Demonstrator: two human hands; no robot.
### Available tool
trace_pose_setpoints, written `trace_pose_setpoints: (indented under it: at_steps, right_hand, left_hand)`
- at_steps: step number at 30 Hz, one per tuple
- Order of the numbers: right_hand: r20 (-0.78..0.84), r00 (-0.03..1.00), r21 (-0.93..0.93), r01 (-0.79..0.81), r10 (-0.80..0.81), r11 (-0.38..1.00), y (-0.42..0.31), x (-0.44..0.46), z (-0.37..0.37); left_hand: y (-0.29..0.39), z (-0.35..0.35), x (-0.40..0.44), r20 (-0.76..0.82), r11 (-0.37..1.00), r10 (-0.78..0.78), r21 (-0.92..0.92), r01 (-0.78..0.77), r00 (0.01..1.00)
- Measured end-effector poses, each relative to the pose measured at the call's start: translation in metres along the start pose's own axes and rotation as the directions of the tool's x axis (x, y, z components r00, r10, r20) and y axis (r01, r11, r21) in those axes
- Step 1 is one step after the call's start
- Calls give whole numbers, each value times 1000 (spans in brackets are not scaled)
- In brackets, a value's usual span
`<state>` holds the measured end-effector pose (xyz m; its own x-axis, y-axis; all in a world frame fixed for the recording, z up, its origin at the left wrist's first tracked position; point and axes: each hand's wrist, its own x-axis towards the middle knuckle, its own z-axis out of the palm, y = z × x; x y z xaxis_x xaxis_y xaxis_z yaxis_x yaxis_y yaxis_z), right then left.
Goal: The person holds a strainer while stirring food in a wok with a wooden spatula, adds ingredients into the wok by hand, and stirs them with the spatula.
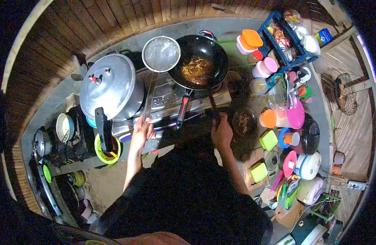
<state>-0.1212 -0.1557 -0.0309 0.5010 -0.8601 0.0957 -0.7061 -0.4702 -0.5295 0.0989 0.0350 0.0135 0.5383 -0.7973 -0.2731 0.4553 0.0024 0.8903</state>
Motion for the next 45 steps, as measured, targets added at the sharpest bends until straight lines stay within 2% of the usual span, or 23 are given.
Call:
trace_pose_setpoints:
  at_steps: [4, 6, 10, 12, 13, 14, 16, 17, 20, 24, 26, 27, 28, 30, 31, 32, 34, 36, 38, 41, 42, 45]
  right_hand:
    - [-42, 998, 71, 57, -54, 996, -16, 14, 33]
    - [-112, 972, -5, 209, -208, 978, -23, 44, 49]
    - [-109, 983, -49, 145, -150, 988, -30, 90, 50]
    - [-22, 1000, -87, -21, 19, 996, -28, 102, 39]
    - [-64, 997, -61, 46, -50, 997, -18, 103, 36]
    - [-64, 997, -62, 48, -52, 997, -11, 102, 33]
    - [-172, 983, -101, 41, -58, 994, -4, 90, 22]
    - [-75, 996, -66, -51, 46, 996, -4, 82, 11]
    - [-68, 997, -135, -49, 40, 990, 15, 55, -1]
    - [-37, 999, -124, 2, -7, 992, 26, 22, -12]
    - [1, 996, -112, 84, -84, 990, 20, 13, -11]
    - [78, 996, -64, 44, -39, 997, 18, 12, -11]
    - [81, 996, -61, 53, -48, 997, 17, 14, -7]
    - [-12, 975, 50, 222, -222, 974, 16, 19, 6]
    - [-6, 969, 157, 244, -246, 957, 10, 25, 8]
    - [-6, 970, 165, 241, -243, 956, 7, 33, 13]
    - [-63, 930, 136, 368, -363, 920, 3, 53, 21]
    - [0, 961, 133, 275, -277, 952, -1, 77, 22]
    - [-29, 951, 116, 310, -309, 944, 3, 103, 23]
    - [3, 972, 38, 236, -236, 971, 14, 120, 12]
    - [-49, 959, 49, 281, -279, 958, 22, 121, 9]
    - [-68, 963, 15, 261, -260, 965, 46, 115, 1]
  left_hand:
    - [3, -1, -1, 22, 999, -17, -31, 18, 1000]
    - [6, -3, -4, 27, 1000, -3, 22, 2, 1000]
    - [7, -4, -10, 26, 1000, 15, 19, -15, 1000]
    - [6, -3, -13, 23, 1000, 27, 5, -27, 999]
    - [4, -3, -14, 12, 999, 33, 2, -33, 999]
    - [3, -3, -15, 0, 999, 41, -2, -41, 999]
    - [1, -4, -18, -9, 999, 36, 6, -36, 999]
    - [0, -4, -19, -16, 999, 31, 15, -30, 999]
    - [-3, -3, -23, -25, 1000, 28, 3, -27, 999]
    - [-7, 6, -26, -45, 998, 60, -8, -60, 997]
    - [-6, 16, -29, -125, 998, 45, -28, -49, 991]
    - [-8, 19, -29, -122, 997, 65, -22, -68, 990]
    - [-9, 23, -30, -130, 997, 71, -22, -75, 989]
    - [-10, 30, -32, -114, 996, 80, -34, -84, 990]
    - [-9, 33, -33, -116, 996, 81, -26, -85, 990]
    - [-10, 37, -35, -112, 996, 81, -25, -84, 990]
    - [-11, 43, -37, -107, 997, 78, -19, -80, 991]
    - [-14, 49, -40, -124, 996, 84, 2, -84, 989]
    - [-19, 53, -38, -128, 994, 110, 9, -110, 986]
    - [-27, 65, -41, -164, 992, 127, 10, -127, 978]
    - [-29, 68, -44, -166, 993, 117, 13, -117, 979]
    - [-29, 76, -44, -211, 994, 109, 8, -110, 971]
